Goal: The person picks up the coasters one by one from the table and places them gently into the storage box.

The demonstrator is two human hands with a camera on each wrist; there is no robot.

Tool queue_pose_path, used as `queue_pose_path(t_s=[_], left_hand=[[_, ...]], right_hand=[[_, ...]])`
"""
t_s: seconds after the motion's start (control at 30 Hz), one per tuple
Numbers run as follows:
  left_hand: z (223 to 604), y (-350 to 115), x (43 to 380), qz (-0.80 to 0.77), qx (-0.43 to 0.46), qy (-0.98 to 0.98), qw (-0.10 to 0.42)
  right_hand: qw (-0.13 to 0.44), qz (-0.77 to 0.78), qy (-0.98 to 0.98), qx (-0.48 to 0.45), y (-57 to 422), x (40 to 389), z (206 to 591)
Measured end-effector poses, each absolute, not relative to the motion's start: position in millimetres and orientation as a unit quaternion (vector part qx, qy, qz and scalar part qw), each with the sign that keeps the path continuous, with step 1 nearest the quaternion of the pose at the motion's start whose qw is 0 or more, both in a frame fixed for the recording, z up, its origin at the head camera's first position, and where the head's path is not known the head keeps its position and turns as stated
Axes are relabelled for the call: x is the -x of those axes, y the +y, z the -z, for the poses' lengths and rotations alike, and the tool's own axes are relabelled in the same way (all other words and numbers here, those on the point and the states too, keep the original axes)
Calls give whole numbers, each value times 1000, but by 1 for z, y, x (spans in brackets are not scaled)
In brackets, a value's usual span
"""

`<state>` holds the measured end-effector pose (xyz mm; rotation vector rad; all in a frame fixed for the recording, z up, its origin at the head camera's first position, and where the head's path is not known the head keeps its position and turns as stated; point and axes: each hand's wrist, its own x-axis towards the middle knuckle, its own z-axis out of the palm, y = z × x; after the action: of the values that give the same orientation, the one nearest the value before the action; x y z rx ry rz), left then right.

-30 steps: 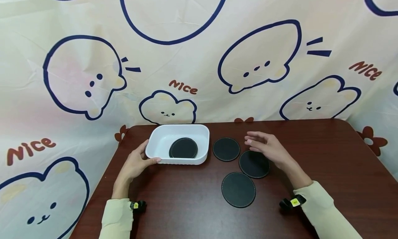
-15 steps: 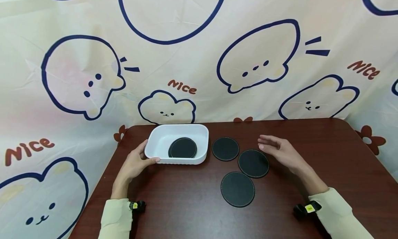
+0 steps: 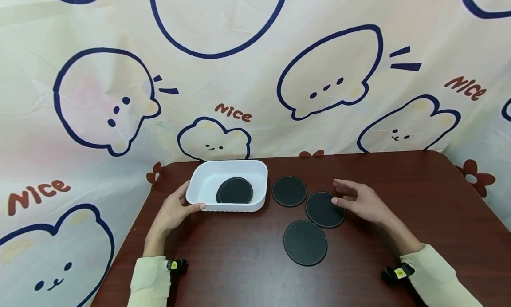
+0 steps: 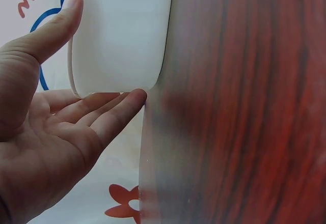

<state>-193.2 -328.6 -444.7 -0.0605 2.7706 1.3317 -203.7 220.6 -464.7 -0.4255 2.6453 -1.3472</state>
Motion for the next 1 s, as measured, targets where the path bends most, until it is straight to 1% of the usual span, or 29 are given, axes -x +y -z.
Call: queue_pose_path(t_s=[0.17, 0.6, 1.0], left_hand=[[446, -328, 194, -430, 23, 902, 32], [445, -329, 193, -429, 21, 902, 31], [445, -329, 194, -428, 21, 903, 30]], right_hand=[[62, 421, 890, 163, 214, 204, 470], [65, 321, 921, 209, 204, 205, 474], [42, 331, 921, 201, 201, 204, 472]])
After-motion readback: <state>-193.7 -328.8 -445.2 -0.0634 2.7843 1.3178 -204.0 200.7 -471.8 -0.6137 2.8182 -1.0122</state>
